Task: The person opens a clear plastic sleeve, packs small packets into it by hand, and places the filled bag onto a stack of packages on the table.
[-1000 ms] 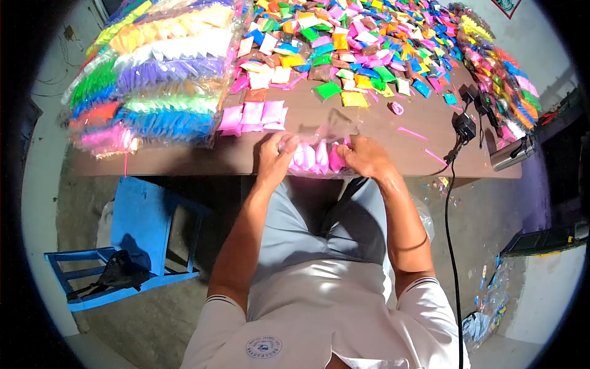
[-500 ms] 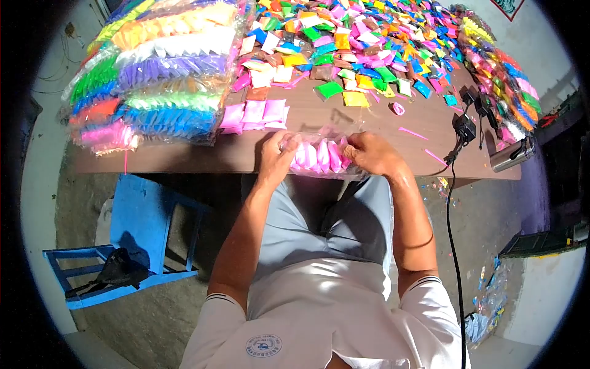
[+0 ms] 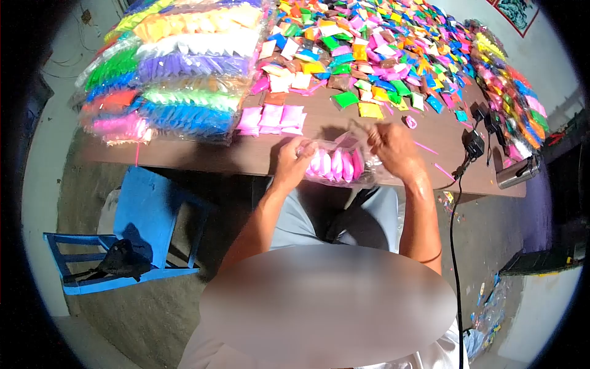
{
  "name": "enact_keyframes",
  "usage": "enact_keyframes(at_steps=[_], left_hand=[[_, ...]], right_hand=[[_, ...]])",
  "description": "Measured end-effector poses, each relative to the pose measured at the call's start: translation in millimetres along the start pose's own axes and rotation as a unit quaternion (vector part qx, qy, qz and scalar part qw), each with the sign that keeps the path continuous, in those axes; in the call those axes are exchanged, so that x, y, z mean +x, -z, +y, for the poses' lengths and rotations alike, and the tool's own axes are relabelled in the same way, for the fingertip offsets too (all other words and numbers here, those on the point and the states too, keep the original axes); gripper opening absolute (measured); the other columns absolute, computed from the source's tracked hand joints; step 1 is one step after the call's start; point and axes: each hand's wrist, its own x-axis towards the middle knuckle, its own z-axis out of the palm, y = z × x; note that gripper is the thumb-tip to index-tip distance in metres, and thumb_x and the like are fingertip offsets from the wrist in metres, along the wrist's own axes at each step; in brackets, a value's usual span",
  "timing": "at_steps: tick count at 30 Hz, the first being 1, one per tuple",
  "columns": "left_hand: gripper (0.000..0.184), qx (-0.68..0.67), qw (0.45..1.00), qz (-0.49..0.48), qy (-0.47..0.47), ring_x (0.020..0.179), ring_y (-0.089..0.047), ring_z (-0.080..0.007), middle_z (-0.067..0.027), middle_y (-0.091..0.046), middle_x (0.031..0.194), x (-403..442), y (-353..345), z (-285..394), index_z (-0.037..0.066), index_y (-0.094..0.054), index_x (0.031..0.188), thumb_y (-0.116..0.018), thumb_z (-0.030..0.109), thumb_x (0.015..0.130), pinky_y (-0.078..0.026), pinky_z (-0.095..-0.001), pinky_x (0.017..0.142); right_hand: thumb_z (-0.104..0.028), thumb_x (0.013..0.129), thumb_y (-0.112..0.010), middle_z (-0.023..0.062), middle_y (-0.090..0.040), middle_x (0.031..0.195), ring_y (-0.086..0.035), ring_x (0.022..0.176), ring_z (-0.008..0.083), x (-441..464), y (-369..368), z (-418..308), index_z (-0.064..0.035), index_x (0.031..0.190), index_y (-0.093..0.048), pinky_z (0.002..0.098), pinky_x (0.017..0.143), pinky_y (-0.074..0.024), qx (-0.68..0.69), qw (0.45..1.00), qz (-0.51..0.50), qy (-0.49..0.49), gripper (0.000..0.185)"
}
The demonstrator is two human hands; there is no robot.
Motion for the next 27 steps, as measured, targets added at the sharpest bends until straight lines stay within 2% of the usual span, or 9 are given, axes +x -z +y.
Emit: enact_keyframes(at_steps=[3,6,10,11,13,14,19,24,27], left_hand=[[0.044,-0.01,1.0,-0.004,0.017,0.081,-0.059,-0.0162,-0.0115,-0.065,0.085,-2,0,7,-0.003,-0.063,0.097,-0.065,0.04,0.088,-0.047,-0.0326,0.075],[0.043,0.013,1.0,0.004,0.012,0.082,-0.06,-0.0168,-0.0123,-0.066,0.085,-2,1,10,-0.003,-0.063,0.097,-0.065,0.038,0.088,-0.048,-0.0328,0.076],[0.035,0.013,1.0,0.011,0.003,0.081,-0.06,-0.0177,-0.0126,-0.066,0.084,-1,-1,8,-0.003,-0.063,0.096,-0.065,0.03,0.088,-0.048,-0.0332,0.075],[0.032,0.006,1.0,0.009,0.004,0.08,-0.06,-0.0178,-0.0125,-0.065,0.083,-1,-1,9,-0.003,-0.063,0.096,-0.065,0.028,0.088,-0.048,-0.0331,0.075],[0.028,0.011,1.0,0.005,0.014,0.08,-0.06,-0.0177,-0.0123,-0.065,0.084,-2,0,10,-0.003,-0.063,0.096,-0.064,0.024,0.088,-0.048,-0.0326,0.075],[0.027,0.016,1.0,0.002,0.009,0.079,-0.06,-0.0178,-0.012,-0.065,0.083,-2,0,11,-0.003,-0.062,0.096,-0.064,0.023,0.088,-0.048,-0.0328,0.074],[0.02,0.008,1.0,-0.007,-0.022,0.075,-0.056,-0.0194,-0.0135,-0.062,0.08,-1,1,6,-0.004,-0.058,0.094,-0.06,0.015,0.086,-0.046,-0.0346,0.07],[0.021,0.01,1.0,-0.003,-0.013,0.075,-0.056,-0.0204,-0.0154,-0.061,0.08,-1,0,-2,-0.004,-0.057,0.095,-0.06,0.013,0.084,-0.046,-0.0355,0.07],[0.023,0.024,1.0,-0.005,-0.001,0.076,-0.057,-0.0206,-0.0145,-0.062,0.081,-1,1,0,-0.004,-0.058,0.096,-0.061,0.015,0.085,-0.046,-0.0353,0.071]], right_hand=[[-0.03,0.096,-0.053,0.0137,-0.06,0.062,-0.058,0.057,0.0207,25,11,-31,0.0036,0.082,-0.063,0.0369,0.057,-0.0455,0.005,0.997,0.073,0.023,0.038],[-0.019,0.086,-0.065,0.0198,-0.063,0.075,-0.063,0.067,0.026,64,-10,-38,0.0022,0.097,-0.065,0.038,0.061,-0.048,-0.01,0.988,0.057,0.142,0.024],[-0.024,0.072,-0.077,0.0218,-0.066,0.098,-0.064,0.094,0.0361,105,-46,-63,-0.0011,0.107,-0.062,0.0434,0.079,-0.051,-0.086,0.984,-0.069,0.141,0.045],[-0.024,0.072,-0.077,0.0218,-0.066,0.098,-0.064,0.094,0.0361,112,-53,-67,-0.0011,0.107,-0.062,0.0434,0.079,-0.051,-0.085,0.984,-0.07,0.143,0.045],[-0.029,0.068,-0.08,0.0229,-0.066,0.101,-0.063,0.097,0.0381,126,-72,-70,-0.0013,0.106,-0.062,0.0447,0.083,-0.0506,-0.16,0.959,-0.174,0.156,0.051],[-0.034,0.064,-0.081,0.0231,-0.064,0.107,-0.062,0.102,0.0373,128,-81,-71,-0.0023,0.113,-0.059,0.0445,0.086,-0.0499,-0.185,0.953,-0.188,0.152,0.062],[-0.034,0.063,-0.081,0.0211,-0.063,0.113,-0.061,0.105,0.036,133,-103,-69,-0.0021,0.124,-0.05,0.0418,0.088,-0.0504,-0.165,0.942,-0.239,0.167,0.075],[-0.031,0.07,-0.074,0.0211,-0.064,0.112,-0.061,0.108,0.0333,118,-110,-80,-0.0005,0.117,-0.053,0.0423,0.087,-0.0507,-0.264,0.932,-0.206,0.14,0.06],[-0.028,0.07,-0.073,0.0216,-0.064,0.109,-0.062,0.105,0.0335,136,-131,-64,-0.0011,0.113,-0.055,0.0426,0.084,-0.0516,-0.241,0.93,-0.22,0.169,0.054]])
